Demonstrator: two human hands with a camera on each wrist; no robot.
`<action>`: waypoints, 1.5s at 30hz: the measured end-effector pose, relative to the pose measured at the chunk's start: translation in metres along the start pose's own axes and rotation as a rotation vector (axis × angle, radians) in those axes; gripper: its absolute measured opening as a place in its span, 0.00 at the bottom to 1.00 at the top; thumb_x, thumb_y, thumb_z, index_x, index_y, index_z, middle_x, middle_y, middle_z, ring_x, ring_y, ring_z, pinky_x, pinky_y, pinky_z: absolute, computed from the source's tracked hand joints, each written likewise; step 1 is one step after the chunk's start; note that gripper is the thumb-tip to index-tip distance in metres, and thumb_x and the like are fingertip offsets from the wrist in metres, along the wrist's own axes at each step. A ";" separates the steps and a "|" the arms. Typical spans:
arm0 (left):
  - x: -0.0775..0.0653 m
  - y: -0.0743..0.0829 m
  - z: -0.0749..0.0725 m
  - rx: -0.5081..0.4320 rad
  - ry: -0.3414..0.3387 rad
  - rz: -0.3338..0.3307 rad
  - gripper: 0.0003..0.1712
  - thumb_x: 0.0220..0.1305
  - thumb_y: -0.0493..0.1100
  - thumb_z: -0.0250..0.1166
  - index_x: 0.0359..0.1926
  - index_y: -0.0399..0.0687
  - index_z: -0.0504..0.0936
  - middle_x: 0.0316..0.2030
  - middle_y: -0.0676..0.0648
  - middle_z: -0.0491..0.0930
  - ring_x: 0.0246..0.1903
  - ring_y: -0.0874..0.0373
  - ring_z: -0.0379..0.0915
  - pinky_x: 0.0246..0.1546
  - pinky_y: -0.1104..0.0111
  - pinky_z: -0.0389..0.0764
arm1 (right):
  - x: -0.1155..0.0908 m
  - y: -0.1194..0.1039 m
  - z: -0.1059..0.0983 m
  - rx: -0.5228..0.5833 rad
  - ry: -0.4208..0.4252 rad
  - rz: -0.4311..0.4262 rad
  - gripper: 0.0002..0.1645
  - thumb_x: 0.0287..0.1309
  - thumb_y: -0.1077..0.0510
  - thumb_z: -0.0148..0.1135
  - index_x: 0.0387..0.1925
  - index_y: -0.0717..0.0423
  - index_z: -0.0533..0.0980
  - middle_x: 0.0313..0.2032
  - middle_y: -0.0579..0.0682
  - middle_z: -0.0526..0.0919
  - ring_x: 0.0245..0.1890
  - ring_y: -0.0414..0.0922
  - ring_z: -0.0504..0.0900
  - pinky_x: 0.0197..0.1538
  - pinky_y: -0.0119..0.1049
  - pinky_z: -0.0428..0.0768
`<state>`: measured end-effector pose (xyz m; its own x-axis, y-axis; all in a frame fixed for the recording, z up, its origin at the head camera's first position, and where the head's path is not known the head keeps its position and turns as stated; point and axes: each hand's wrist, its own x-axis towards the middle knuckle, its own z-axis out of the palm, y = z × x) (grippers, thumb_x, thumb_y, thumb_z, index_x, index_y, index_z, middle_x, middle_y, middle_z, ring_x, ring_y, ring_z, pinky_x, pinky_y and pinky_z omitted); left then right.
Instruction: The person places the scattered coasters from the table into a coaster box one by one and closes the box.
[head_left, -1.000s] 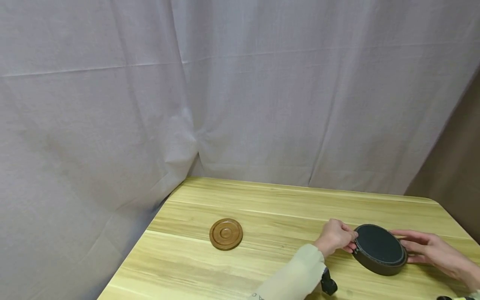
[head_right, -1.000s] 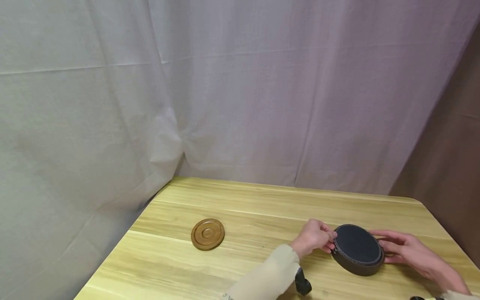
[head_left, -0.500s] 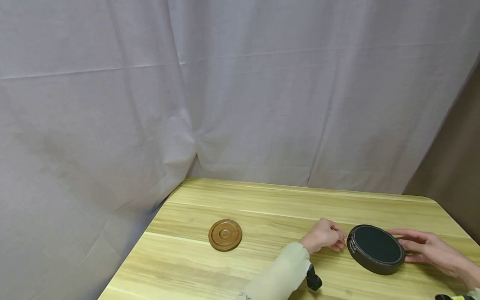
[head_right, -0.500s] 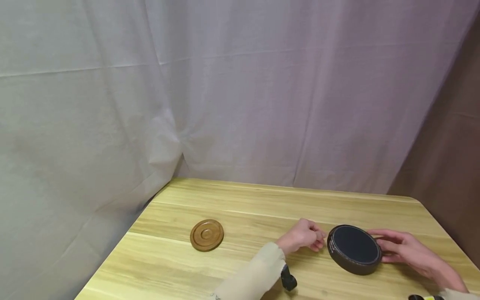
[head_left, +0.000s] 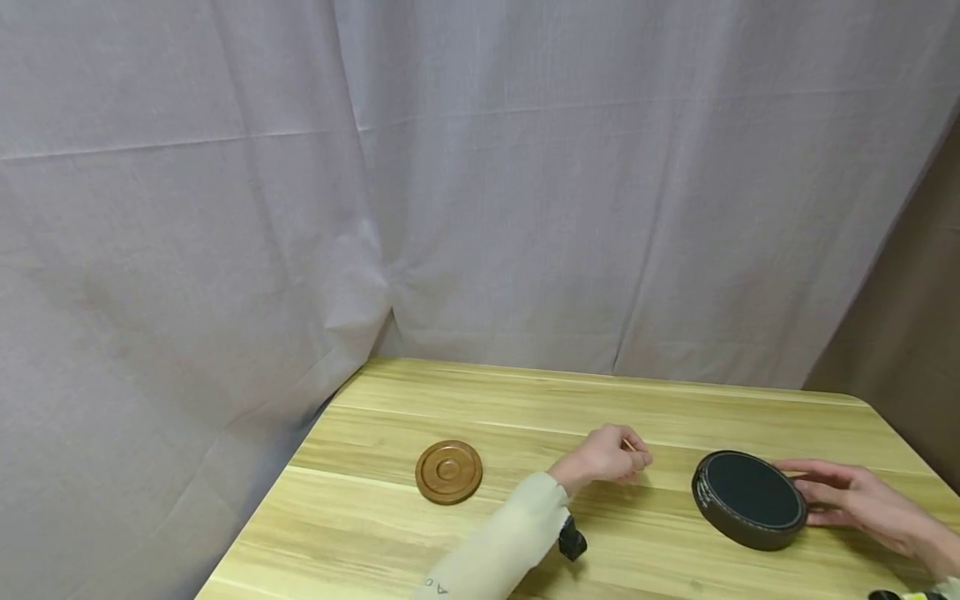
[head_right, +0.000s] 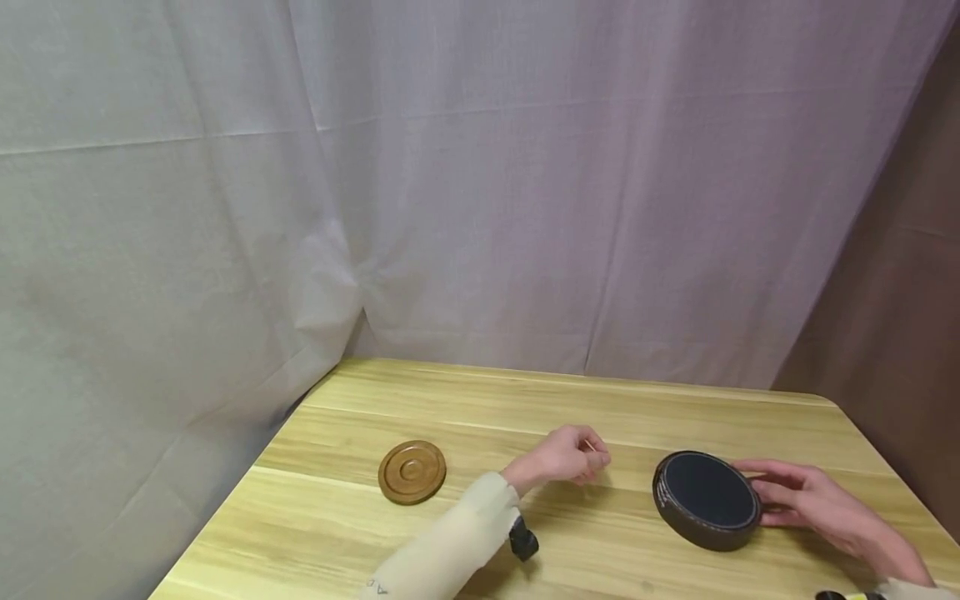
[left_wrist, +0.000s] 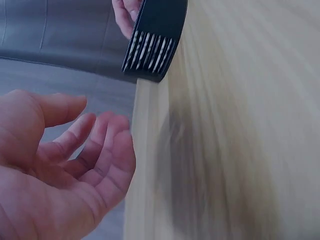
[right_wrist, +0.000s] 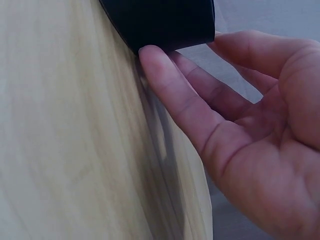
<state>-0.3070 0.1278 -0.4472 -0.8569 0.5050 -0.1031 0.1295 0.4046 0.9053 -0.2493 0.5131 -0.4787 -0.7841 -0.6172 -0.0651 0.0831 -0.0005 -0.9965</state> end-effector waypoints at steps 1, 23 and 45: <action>-0.002 -0.001 -0.005 0.014 -0.004 0.005 0.04 0.66 0.44 0.65 0.36 0.50 0.79 0.25 0.51 0.79 0.26 0.56 0.81 0.28 0.67 0.84 | 0.000 0.000 0.000 0.001 0.002 0.000 0.30 0.77 0.67 0.33 0.67 0.42 0.69 0.58 0.36 0.80 0.56 0.40 0.81 0.53 0.40 0.82; -0.052 -0.032 -0.094 0.443 -0.103 0.221 0.11 0.69 0.47 0.62 0.47 0.49 0.77 0.28 0.57 0.78 0.25 0.69 0.71 0.27 0.77 0.73 | -0.001 0.003 -0.001 -0.057 0.054 0.010 0.29 0.76 0.66 0.36 0.65 0.38 0.72 0.56 0.33 0.81 0.54 0.38 0.82 0.51 0.39 0.83; -0.110 -0.073 -0.160 0.717 0.040 0.240 0.14 0.69 0.43 0.62 0.52 0.43 0.76 0.45 0.45 0.78 0.46 0.53 0.76 0.43 0.70 0.78 | 0.000 0.000 0.002 -0.045 0.065 0.008 0.28 0.76 0.66 0.37 0.65 0.40 0.72 0.56 0.33 0.81 0.53 0.39 0.83 0.51 0.40 0.83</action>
<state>-0.3024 -0.0793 -0.4357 -0.7800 0.6193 0.0904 0.5959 0.6906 0.4098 -0.2478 0.5118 -0.4790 -0.8218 -0.5648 -0.0753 0.0634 0.0406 -0.9972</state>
